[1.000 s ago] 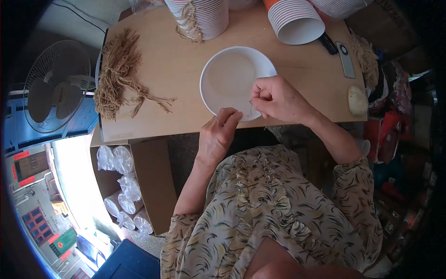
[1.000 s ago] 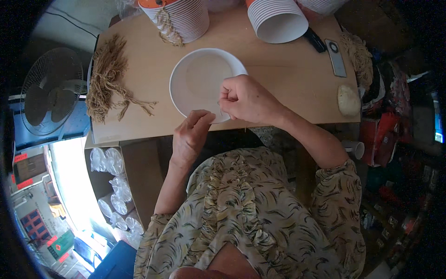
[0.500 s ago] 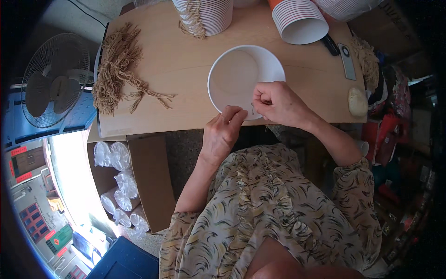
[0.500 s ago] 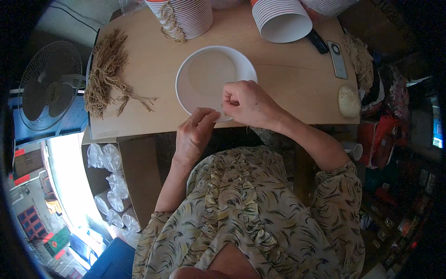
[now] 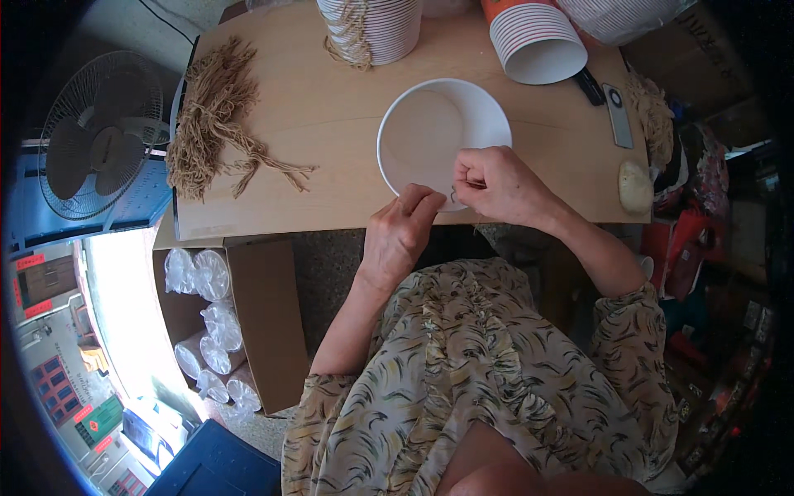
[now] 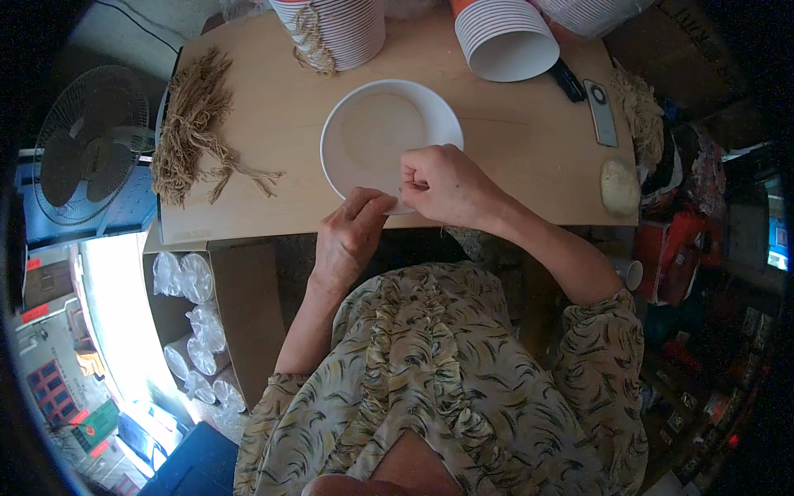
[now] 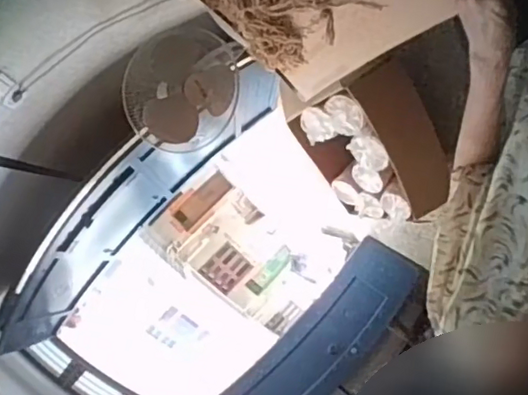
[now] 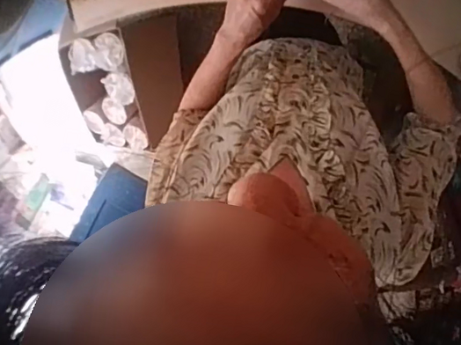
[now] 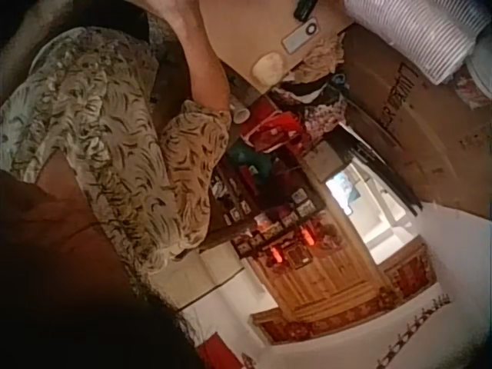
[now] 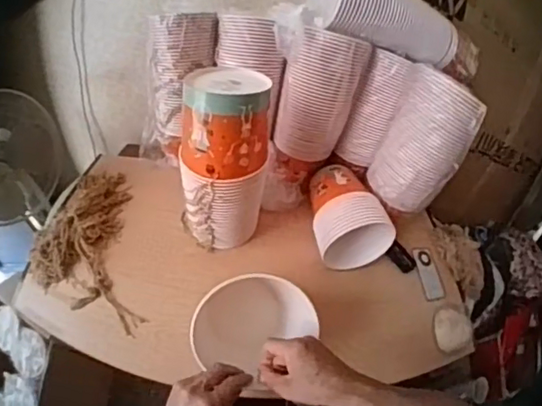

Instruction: Tying twine handles onto printed paper buckets at a workstation.

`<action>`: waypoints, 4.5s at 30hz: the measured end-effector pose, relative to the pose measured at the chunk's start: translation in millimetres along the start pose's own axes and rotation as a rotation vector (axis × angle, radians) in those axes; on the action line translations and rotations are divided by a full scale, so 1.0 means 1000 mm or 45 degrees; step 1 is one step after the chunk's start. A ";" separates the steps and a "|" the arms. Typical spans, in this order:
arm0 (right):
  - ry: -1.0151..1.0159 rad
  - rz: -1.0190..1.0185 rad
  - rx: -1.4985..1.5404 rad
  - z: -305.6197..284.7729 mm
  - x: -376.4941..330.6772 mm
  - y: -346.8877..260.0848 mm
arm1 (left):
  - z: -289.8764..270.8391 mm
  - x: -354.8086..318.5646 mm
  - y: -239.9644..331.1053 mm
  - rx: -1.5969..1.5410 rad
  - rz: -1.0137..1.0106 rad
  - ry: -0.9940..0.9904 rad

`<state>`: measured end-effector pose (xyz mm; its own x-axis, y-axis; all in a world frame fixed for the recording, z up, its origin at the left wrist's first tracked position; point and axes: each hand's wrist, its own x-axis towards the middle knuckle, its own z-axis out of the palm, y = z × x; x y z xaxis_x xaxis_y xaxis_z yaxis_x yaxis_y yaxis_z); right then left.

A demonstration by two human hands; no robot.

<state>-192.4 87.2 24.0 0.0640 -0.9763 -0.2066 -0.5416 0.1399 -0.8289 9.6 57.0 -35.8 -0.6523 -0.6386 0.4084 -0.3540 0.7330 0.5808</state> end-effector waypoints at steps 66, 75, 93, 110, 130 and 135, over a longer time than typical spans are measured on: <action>0.619 -0.656 -0.113 0.011 0.005 -0.022 | -0.065 0.056 -0.003 -1.545 -1.033 -0.346; 0.724 -0.725 -0.302 0.020 0.009 -0.019 | -0.061 0.053 0.001 -1.494 -0.997 -0.264; 0.032 -0.107 1.102 -0.003 -0.007 0.016 | -0.043 0.044 -0.010 -0.733 -0.712 0.021; -0.017 -0.330 0.712 -0.042 -0.018 0.003 | -0.059 0.125 0.006 -0.581 -0.464 -0.843; 0.288 -0.202 0.328 -0.054 -0.009 0.013 | -0.045 0.142 -0.014 -1.232 -0.704 -0.932; 0.397 -0.368 0.217 -0.050 -0.007 0.018 | -0.044 0.142 -0.008 -1.231 -0.734 -0.887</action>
<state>-244.8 88.5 36.9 -0.0769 -0.9787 0.1904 -0.3915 -0.1460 -0.9085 -50.7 -50.0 48.7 -0.8787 -0.3342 -0.3409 -0.2670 -0.2480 0.9312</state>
